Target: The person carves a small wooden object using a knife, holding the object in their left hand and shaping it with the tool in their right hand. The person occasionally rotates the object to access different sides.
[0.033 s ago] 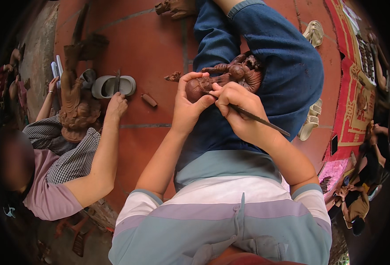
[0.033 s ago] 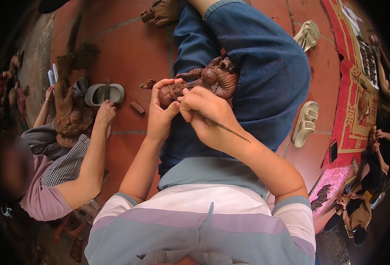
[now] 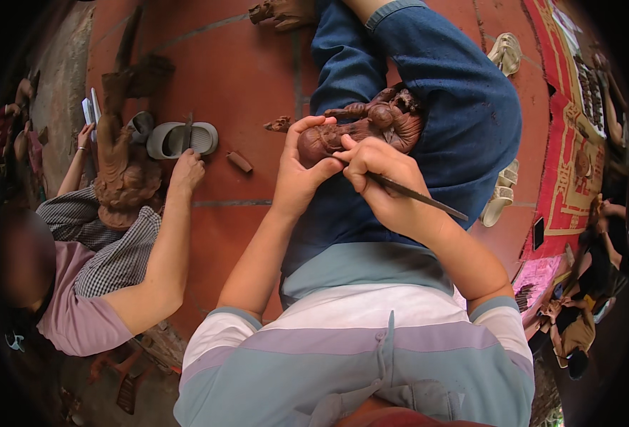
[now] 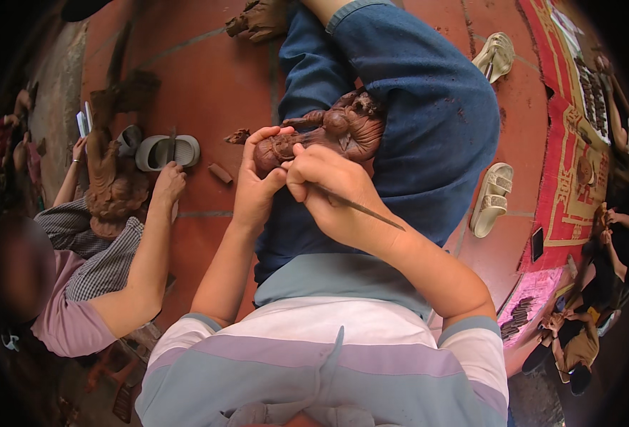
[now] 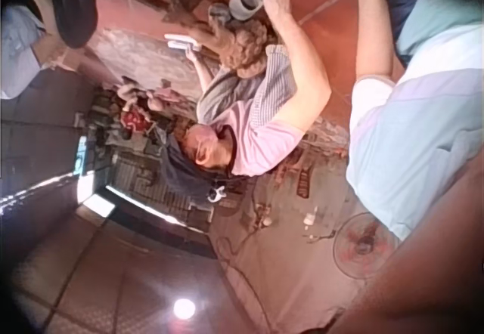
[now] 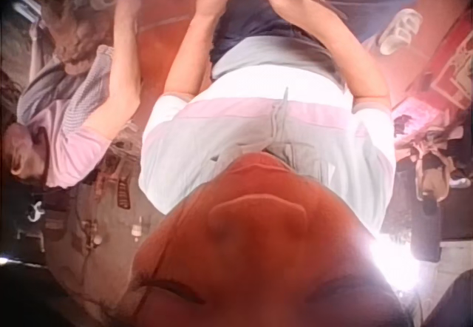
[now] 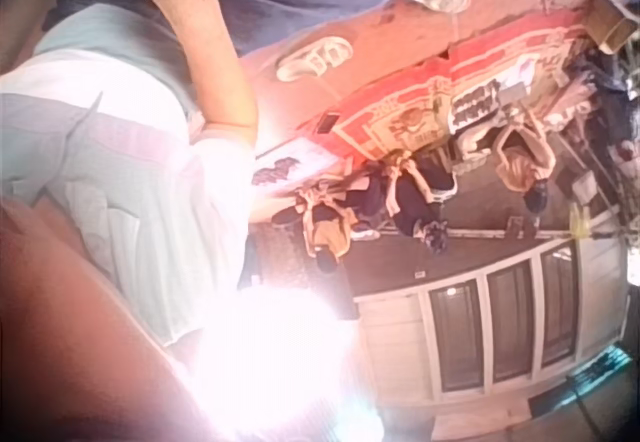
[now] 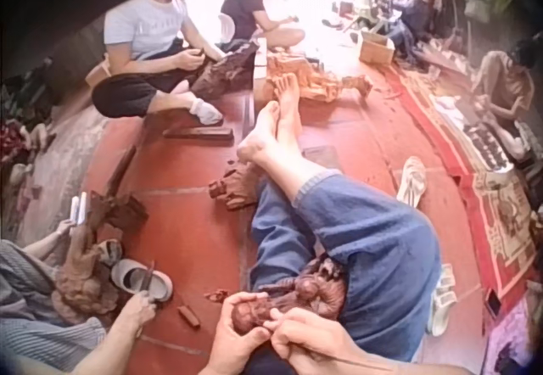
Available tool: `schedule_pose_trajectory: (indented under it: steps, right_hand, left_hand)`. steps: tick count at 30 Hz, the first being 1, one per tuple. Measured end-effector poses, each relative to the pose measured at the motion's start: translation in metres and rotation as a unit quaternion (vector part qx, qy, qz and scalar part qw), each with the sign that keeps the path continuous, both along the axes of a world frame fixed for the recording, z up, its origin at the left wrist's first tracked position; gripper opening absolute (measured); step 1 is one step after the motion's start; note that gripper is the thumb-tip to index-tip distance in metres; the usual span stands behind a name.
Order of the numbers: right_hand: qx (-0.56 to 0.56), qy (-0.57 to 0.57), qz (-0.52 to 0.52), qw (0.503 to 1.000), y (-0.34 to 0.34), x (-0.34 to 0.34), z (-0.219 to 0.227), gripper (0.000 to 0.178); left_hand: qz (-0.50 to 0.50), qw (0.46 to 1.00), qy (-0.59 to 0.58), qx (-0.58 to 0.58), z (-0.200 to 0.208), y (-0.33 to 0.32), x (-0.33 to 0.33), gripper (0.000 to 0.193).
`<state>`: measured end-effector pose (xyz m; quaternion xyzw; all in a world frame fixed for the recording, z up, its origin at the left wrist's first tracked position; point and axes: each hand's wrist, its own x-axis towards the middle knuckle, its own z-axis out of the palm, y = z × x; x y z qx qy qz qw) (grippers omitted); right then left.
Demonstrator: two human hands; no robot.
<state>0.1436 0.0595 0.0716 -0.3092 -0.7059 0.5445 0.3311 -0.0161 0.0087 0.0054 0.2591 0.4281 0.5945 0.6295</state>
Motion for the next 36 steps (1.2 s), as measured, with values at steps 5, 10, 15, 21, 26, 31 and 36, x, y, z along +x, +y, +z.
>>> schedule_pose_trajectory:
  steps: [5, 10, 15, 21, 26, 31, 36]
  right_hand:
    - [-0.004, 0.002, 0.001, 1.0, 0.006, 0.005, -0.008, 0.02]
    - [0.013, 0.011, -0.014, 1.0, -0.003, 0.0, -0.002, 0.023]
    - [-0.009, 0.035, 0.01, 0.999, 0.002, 0.005, -0.012, 0.023]
    - [0.012, 0.016, -0.018, 1.0, -0.006, 0.002, -0.004, 0.023]
    - [-0.004, 0.022, -0.007, 1.0, -0.004, 0.007, -0.015, 0.023]
    - [0.03, 0.024, -0.02, 0.999, -0.007, 0.003, -0.013, 0.023]
    - [0.012, 0.051, -0.011, 0.999, -0.012, 0.003, -0.023, 0.025]
  left_hand:
    - [0.034, 0.998, 0.048, -0.009, -0.008, 0.0, 0.009, 0.068]
    - [0.001, 0.999, 0.032, -0.011, -0.002, 0.0, 0.003, 0.069]
    - [0.001, 0.999, 0.044, 0.006, -0.006, 0.0, 0.001, 0.071]
    - [0.002, 0.999, 0.046, -0.009, -0.003, 0.0, 0.004, 0.072]
    - [0.02, 1.0, -0.008, -0.004, -0.007, -0.002, 0.004, 0.065]
    - [-0.001, 1.0, 0.002, -0.007, -0.005, 0.001, 0.002, 0.068]
    - [-0.006, 1.0, 0.003, 0.008, -0.009, -0.002, -0.001, 0.071]
